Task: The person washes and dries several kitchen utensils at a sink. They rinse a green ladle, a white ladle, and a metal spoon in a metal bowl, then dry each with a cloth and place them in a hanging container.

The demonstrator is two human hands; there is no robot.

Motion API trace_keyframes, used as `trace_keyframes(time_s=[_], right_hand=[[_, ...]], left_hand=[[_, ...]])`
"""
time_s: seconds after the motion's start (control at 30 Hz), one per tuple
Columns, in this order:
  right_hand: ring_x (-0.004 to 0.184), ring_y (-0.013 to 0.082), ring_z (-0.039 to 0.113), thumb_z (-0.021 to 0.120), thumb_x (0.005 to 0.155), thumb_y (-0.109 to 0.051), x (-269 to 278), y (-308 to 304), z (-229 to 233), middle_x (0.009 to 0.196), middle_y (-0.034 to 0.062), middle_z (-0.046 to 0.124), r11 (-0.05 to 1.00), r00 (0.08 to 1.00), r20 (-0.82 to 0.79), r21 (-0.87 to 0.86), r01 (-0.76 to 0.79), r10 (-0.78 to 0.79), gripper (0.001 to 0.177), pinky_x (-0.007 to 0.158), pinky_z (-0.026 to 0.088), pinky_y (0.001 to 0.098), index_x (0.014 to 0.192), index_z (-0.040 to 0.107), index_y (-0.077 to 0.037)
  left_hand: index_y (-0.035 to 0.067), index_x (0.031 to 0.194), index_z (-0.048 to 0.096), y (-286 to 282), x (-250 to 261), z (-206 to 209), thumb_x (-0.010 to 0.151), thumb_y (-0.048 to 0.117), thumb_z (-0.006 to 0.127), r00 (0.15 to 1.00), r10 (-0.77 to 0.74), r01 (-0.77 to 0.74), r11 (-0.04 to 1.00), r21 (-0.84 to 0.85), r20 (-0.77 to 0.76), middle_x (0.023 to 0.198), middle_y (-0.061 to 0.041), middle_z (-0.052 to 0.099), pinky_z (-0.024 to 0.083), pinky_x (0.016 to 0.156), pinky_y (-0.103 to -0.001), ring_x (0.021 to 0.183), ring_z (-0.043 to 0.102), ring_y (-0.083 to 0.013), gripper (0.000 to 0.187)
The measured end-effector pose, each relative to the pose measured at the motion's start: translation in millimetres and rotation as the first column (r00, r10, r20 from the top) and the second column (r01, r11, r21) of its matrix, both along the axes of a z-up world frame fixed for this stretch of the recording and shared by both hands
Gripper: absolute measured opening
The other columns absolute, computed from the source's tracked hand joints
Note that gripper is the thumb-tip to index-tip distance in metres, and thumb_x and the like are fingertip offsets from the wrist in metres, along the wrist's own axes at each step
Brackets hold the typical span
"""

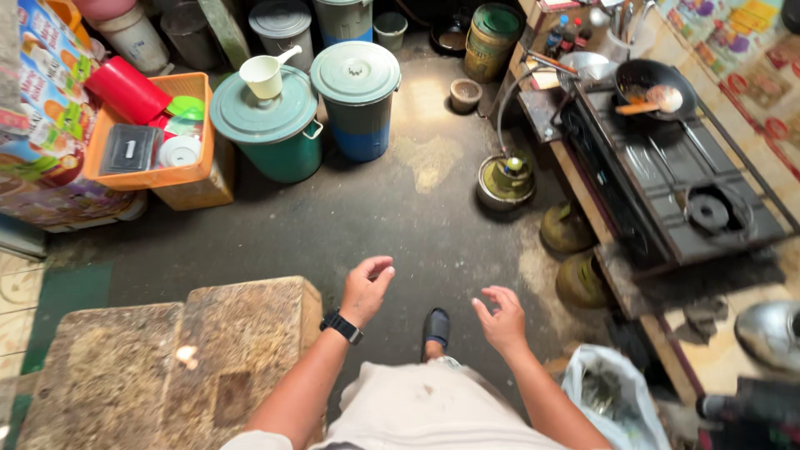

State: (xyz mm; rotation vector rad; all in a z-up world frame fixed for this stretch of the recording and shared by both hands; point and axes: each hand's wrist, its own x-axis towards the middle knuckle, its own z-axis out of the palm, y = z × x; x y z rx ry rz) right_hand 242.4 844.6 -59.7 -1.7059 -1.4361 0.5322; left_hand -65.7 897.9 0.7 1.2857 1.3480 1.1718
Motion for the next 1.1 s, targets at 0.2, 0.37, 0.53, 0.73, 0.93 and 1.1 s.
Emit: trace_keyframes(time_s=[0.2,0.37,0.53,0.73,0.93,1.1], right_hand=[[0.096,0.0207,0.068,0.083,0.08,-0.023,29,171,29,0.12,0.0082,0.068,0.99,0.991,-0.026,0.059,-0.126,0.128,0.031,0.071,0.056,0.0326,0.106,0.073,-0.009],[0.098,0.0211,0.069,0.082,0.082,-0.023,18,284,75,0.121,0.0083,0.068,0.959,0.967,0.021,0.123,-0.255,0.254,0.031,0.073,0.056,0.0311,0.108,0.073,-0.009],[0.099,0.0219,0.068,0.081,0.083,-0.022,7,374,88,0.121,0.0094,0.067,0.934,0.942,0.051,0.118,-0.336,0.332,0.031,0.075,0.056,0.0313,0.109,0.072,-0.008],[0.097,0.0219,0.068,0.082,0.081,-0.022,13,495,60,0.12,0.0097,0.067,0.951,0.962,0.072,0.145,-0.273,0.265,0.032,0.073,0.055,0.0307,0.107,0.072,-0.007],[0.088,0.0194,0.067,0.082,0.081,-0.021,21,605,54,0.118,0.0084,0.068,0.984,0.989,0.02,0.093,-0.15,0.149,0.031,0.071,0.054,0.0295,0.107,0.073,-0.007],[0.092,0.0184,0.068,0.081,0.085,-0.021,22,669,41,0.116,0.0084,0.069,0.986,0.999,-0.012,0.162,-0.05,0.052,0.03,0.074,0.054,0.0287,0.11,0.074,-0.006]], left_hand=[[0.003,0.118,0.072,130,29,-3,0.092,0.018,0.071,0.993,0.12,-0.12,0.993,0.006,0.014,0.112,-0.01,0.077,0.056,0.091,-0.03,0.102,0.073,-0.0171,0.031],[0.004,0.118,0.072,208,47,-1,0.092,0.018,0.071,0.99,0.137,-0.136,0.99,-0.028,0.028,0.112,-0.01,0.077,0.057,0.09,-0.03,0.102,0.073,-0.0169,0.03],[0.004,0.116,0.073,292,55,-15,0.09,0.018,0.071,0.987,0.161,-0.157,0.982,-0.101,0.027,0.111,-0.009,0.078,0.057,0.089,-0.031,0.102,0.073,-0.0163,0.029],[0.004,0.116,0.073,436,52,-41,0.091,0.018,0.071,0.993,0.108,-0.105,0.992,-0.073,0.047,0.11,-0.009,0.078,0.057,0.09,-0.03,0.101,0.073,-0.0166,0.029],[0.002,0.115,0.073,590,50,-31,0.092,0.018,0.071,1.0,-0.009,0.009,0.999,0.036,-0.022,0.108,-0.01,0.078,0.056,0.089,-0.031,0.1,0.073,-0.0168,0.028],[0.003,0.115,0.073,695,64,-13,0.091,0.018,0.07,0.994,-0.107,0.107,0.994,-0.014,-0.004,0.108,-0.009,0.078,0.058,0.087,-0.03,0.099,0.074,-0.0156,0.028]])
